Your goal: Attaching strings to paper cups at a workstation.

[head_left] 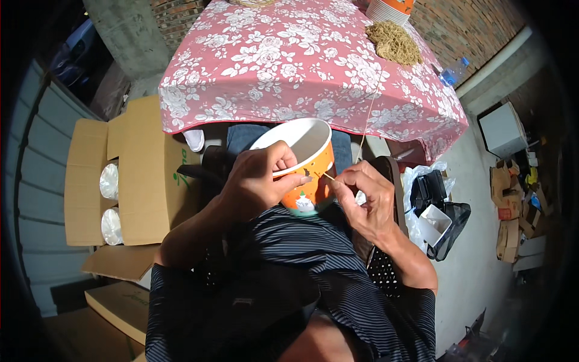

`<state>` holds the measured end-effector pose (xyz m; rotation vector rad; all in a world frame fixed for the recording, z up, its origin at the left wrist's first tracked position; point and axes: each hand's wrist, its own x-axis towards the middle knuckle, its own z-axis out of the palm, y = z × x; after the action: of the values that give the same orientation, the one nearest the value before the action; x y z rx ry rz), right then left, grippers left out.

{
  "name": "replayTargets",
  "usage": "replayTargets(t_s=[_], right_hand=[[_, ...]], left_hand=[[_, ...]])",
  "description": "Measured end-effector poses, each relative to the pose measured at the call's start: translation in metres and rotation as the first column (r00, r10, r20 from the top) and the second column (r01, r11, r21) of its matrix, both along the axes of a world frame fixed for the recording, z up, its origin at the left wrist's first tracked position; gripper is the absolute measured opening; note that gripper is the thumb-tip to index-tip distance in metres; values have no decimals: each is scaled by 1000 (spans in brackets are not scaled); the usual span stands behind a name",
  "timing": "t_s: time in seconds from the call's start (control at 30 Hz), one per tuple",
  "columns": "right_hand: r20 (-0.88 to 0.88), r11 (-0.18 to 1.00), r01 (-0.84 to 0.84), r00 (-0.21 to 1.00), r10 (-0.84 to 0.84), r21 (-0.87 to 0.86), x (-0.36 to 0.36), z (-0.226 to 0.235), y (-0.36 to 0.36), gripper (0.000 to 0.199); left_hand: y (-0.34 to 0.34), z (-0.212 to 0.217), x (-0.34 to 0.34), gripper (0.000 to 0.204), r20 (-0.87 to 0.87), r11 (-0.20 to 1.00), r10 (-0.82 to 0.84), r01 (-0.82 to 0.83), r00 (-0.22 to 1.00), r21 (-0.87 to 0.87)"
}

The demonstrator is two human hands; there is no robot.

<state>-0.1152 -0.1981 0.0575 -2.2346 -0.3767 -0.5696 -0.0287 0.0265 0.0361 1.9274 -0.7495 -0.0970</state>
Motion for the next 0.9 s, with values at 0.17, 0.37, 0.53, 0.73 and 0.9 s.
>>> replayTargets(t_s=[0.17,0.37,0.53,0.73,0.9], right_hand=[[-8,1000,7,1000,-7,0,0,-5,1,5],[-27,1000,18,999,-18,-20,1,-13,-2,5],[-55,999,29,998,-30,-21,1,-14,-2,5],[-62,999,31,998,-33,-30,1,-19,-3,7],[-78,998,39,996,-42,-46,1,-19,-4,10]], left_hand=[[-5,-6,-4,32,22,1000,-7,7,1000,-28],[-8,-6,-4,31,31,999,-41,41,999,6],[-11,-11,-5,30,59,998,-56,56,997,4],[-14,-17,-6,27,141,998,-55,58,988,-23],[-13,-17,-9,29,149,997,-70,71,986,-4]])
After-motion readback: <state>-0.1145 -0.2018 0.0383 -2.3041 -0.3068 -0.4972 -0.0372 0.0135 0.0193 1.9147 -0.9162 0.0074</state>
